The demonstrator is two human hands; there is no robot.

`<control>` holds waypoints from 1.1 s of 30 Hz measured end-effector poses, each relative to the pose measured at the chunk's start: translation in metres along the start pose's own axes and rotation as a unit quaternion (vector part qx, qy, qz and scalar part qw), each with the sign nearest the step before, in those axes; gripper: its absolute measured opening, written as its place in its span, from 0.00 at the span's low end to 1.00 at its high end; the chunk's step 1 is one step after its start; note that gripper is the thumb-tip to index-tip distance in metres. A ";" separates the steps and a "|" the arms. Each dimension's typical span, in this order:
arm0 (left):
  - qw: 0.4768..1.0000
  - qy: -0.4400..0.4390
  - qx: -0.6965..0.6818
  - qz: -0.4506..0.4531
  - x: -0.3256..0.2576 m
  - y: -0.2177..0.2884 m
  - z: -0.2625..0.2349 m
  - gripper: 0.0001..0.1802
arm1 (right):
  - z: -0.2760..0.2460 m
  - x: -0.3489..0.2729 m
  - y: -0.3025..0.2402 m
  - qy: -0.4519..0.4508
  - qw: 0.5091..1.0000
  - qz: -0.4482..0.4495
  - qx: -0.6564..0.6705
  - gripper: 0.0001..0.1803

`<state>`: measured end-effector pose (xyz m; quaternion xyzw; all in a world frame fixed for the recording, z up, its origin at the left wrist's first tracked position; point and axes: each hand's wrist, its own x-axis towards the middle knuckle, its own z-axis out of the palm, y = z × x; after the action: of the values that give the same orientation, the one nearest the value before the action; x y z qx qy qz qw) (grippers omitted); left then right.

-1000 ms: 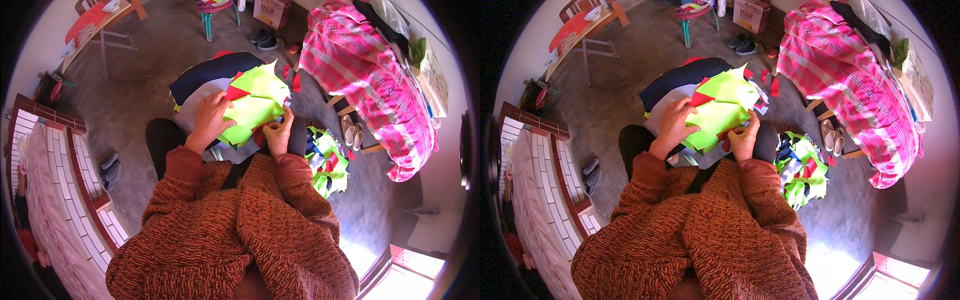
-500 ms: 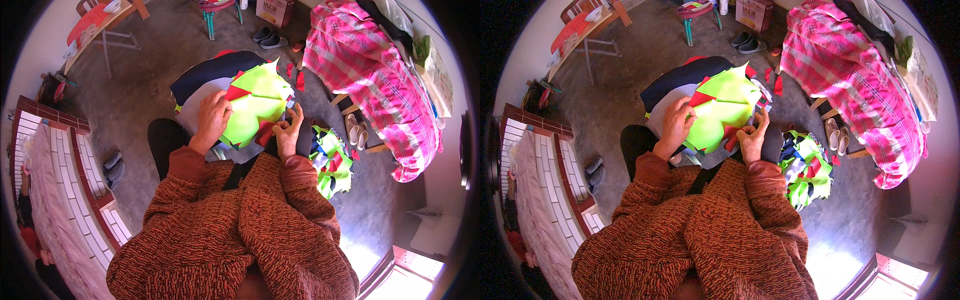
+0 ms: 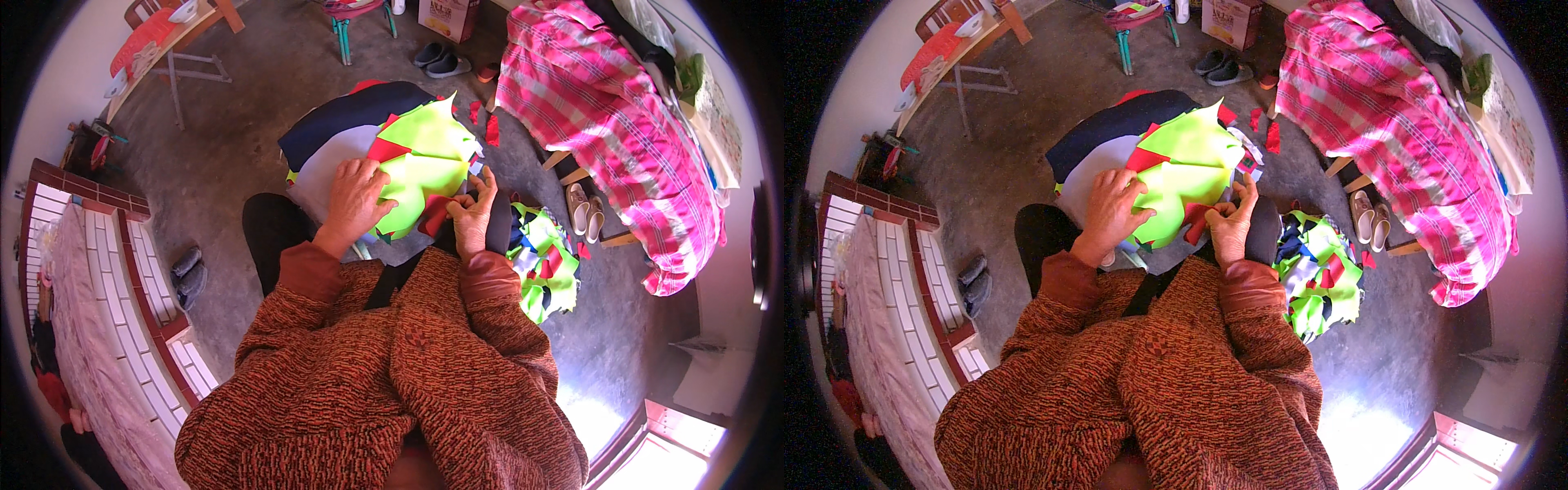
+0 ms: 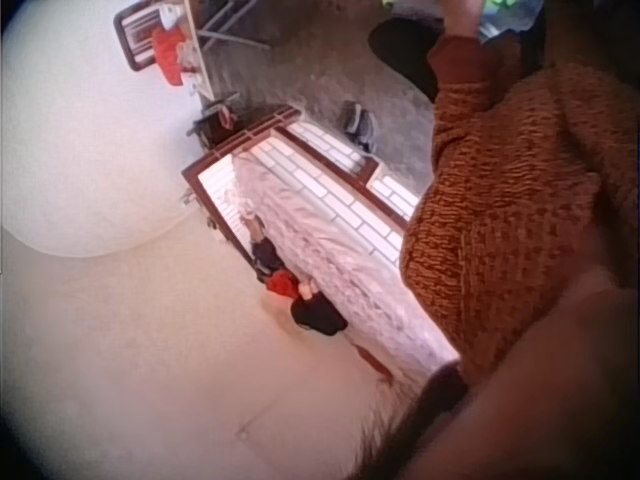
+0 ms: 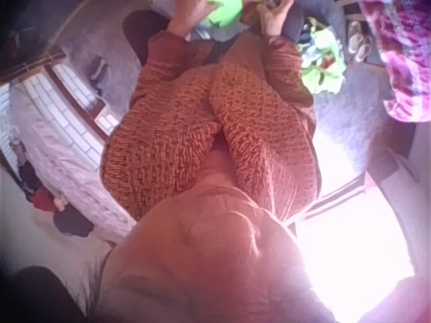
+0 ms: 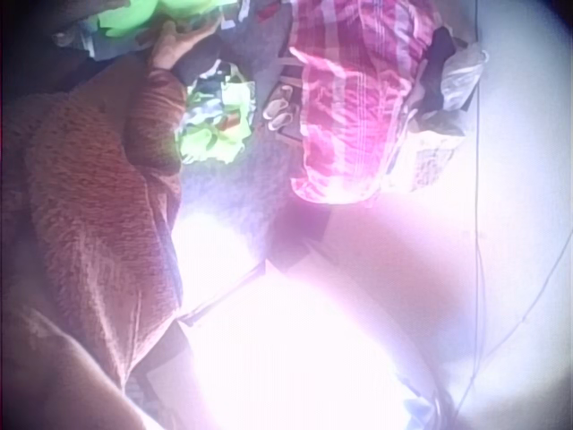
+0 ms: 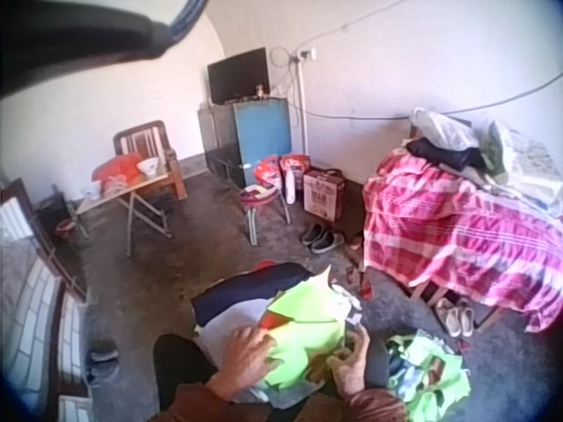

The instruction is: The person sits on the floor and sorts colorful fabric pieces by picking them up, folding them, and stacking them into a pile. The person handles multiple pieces one at a time, arranging them into a neat stack.

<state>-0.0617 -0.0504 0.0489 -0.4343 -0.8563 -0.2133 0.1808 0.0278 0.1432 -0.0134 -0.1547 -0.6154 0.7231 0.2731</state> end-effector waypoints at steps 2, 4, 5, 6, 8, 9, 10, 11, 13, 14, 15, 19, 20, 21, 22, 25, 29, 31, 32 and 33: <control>1.000 0.004 0.002 -0.006 -0.001 0.001 0.001 0.15 | -0.001 0.001 0.002 -0.002 1.000 -0.001 0.000 0.47; 0.999 0.033 -0.014 -0.011 -0.002 -0.001 0.006 0.12 | -0.002 0.001 0.003 -0.007 1.000 -0.004 -0.003 0.47; 0.998 0.059 -0.030 -0.013 -0.002 -0.003 0.008 0.11 | -0.002 0.001 0.003 -0.011 1.000 -0.002 0.001 0.47; 0.995 0.085 -0.046 -0.015 -0.001 -0.006 0.009 0.09 | -0.002 0.000 0.002 -0.015 1.000 0.000 0.004 0.47; 0.989 0.074 -0.099 -0.083 0.005 -0.013 0.006 0.08 | -0.002 0.000 0.002 -0.018 1.000 0.002 0.007 0.47; 0.983 0.067 -0.126 -0.117 0.010 -0.016 0.004 0.08 | -0.002 0.001 0.003 -0.018 1.000 0.001 0.007 0.47; 0.979 0.072 -0.125 -0.144 0.015 -0.019 0.000 0.08 | -0.003 0.001 0.003 -0.017 1.000 0.001 0.008 0.47; 0.983 0.077 -0.098 -0.134 0.020 -0.025 -0.003 0.08 | -0.002 0.000 0.002 -0.017 1.000 0.001 0.012 0.47; 0.989 0.088 -0.043 -0.113 0.032 -0.042 -0.008 0.09 | 0.000 -0.001 -0.001 -0.017 1.000 0.002 0.020 0.47; 0.988 0.077 -0.039 -0.127 0.037 -0.048 -0.009 0.10 | 0.000 -0.001 -0.001 -0.016 1.000 0.002 0.023 0.47; 0.985 0.107 -0.029 -0.130 0.037 -0.051 -0.010 0.11 | 0.000 -0.001 0.000 -0.015 1.000 0.001 0.027 0.48; 0.970 0.198 -0.046 -0.130 0.037 -0.053 -0.022 0.16 | -0.002 -0.001 0.005 -0.018 0.999 0.004 0.033 0.49; 0.963 0.225 -0.079 -0.123 0.036 -0.048 -0.029 0.16 | -0.001 -0.001 0.005 -0.021 0.999 0.008 0.029 0.49; 0.954 0.252 -0.116 -0.114 0.039 -0.039 -0.040 0.15 | -0.002 -0.001 0.005 -0.021 0.999 0.010 0.023 0.49; 0.943 0.274 -0.168 -0.081 0.041 -0.026 -0.054 0.14 | -0.003 0.000 0.006 -0.021 1.000 0.013 0.017 0.49; 0.930 0.331 -0.158 0.033 0.043 0.010 -0.110 0.13 | -0.001 -0.002 -0.001 -0.013 0.999 0.023 0.022 0.49; 0.840 0.439 -0.026 0.317 0.032 0.033 -0.189 0.26 | 0.001 -0.004 -0.004 -0.006 1.000 0.021 0.011 0.50; 0.629 0.707 -0.092 0.311 0.056 0.086 -0.197 0.26 | 0.002 -0.004 -0.006 -0.010 1.000 0.025 0.010 0.50; 0.563 0.720 -0.182 0.363 0.055 0.109 -0.211 0.24 | 0.004 -0.004 -0.007 -0.012 0.999 0.028 0.021 0.50; 0.559 0.719 -0.191 0.366 0.054 0.118 -0.216 0.24 | 0.003 -0.004 -0.004 -0.017 0.999 0.025 0.023 0.50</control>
<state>0.0318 -0.0649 0.2820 -0.4378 -0.1492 -0.5287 0.7117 0.0303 0.1390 -0.0092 -0.1512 -0.5995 0.7459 0.2478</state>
